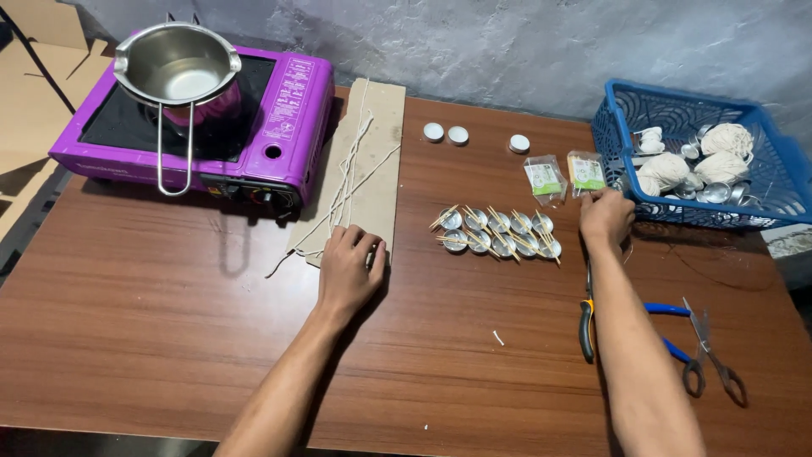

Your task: Assembling candle wicks into metal sustainers and placing them into candle cups using pliers and scissors.

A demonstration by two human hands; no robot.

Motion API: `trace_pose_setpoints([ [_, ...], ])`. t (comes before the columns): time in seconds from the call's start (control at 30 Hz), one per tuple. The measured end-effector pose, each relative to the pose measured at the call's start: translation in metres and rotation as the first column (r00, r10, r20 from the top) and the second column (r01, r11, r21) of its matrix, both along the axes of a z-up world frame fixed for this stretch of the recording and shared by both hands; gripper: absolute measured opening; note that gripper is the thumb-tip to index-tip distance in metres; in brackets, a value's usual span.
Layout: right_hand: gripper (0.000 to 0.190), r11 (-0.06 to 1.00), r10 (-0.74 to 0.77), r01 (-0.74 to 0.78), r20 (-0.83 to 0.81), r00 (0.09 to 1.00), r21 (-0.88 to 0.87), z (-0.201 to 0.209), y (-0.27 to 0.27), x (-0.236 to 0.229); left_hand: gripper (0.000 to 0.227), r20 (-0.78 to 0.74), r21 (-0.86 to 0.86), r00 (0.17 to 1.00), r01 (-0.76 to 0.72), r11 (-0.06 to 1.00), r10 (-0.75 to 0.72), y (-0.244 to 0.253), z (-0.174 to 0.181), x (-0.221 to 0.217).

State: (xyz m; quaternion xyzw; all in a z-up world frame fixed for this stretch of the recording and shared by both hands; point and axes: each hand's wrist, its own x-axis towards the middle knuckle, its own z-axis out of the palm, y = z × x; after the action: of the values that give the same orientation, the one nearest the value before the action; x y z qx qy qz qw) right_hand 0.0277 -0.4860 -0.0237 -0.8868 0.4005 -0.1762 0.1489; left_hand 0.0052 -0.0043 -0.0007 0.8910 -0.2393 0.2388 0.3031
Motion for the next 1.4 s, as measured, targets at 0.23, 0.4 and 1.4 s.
trace_pose_setpoints([
  [0.23, 0.016, 0.999, -0.007, 0.006, 0.029, 1.0, 0.031, -0.003, -0.011, 0.006, 0.015, -0.022, 0.003, 1.0, -0.001, 1.0, 0.001, -0.001, 0.001, 0.0],
  [0.4, 0.019, 0.996, -0.005, 0.0, 0.052, 0.999, 0.092, -0.003, -0.002, 0.011, 0.017, -0.034, 0.0, 0.999, -0.005, 1.0, 0.005, 0.0, 0.0, 0.001],
  [1.4, 0.037, 0.973, 0.228, -0.231, -0.102, 0.968, -0.017, 0.009, 0.037, -0.093, 0.013, 0.271, -0.014, 0.963, 0.01, 1.0, -0.005, -0.002, 0.01, -0.008],
])
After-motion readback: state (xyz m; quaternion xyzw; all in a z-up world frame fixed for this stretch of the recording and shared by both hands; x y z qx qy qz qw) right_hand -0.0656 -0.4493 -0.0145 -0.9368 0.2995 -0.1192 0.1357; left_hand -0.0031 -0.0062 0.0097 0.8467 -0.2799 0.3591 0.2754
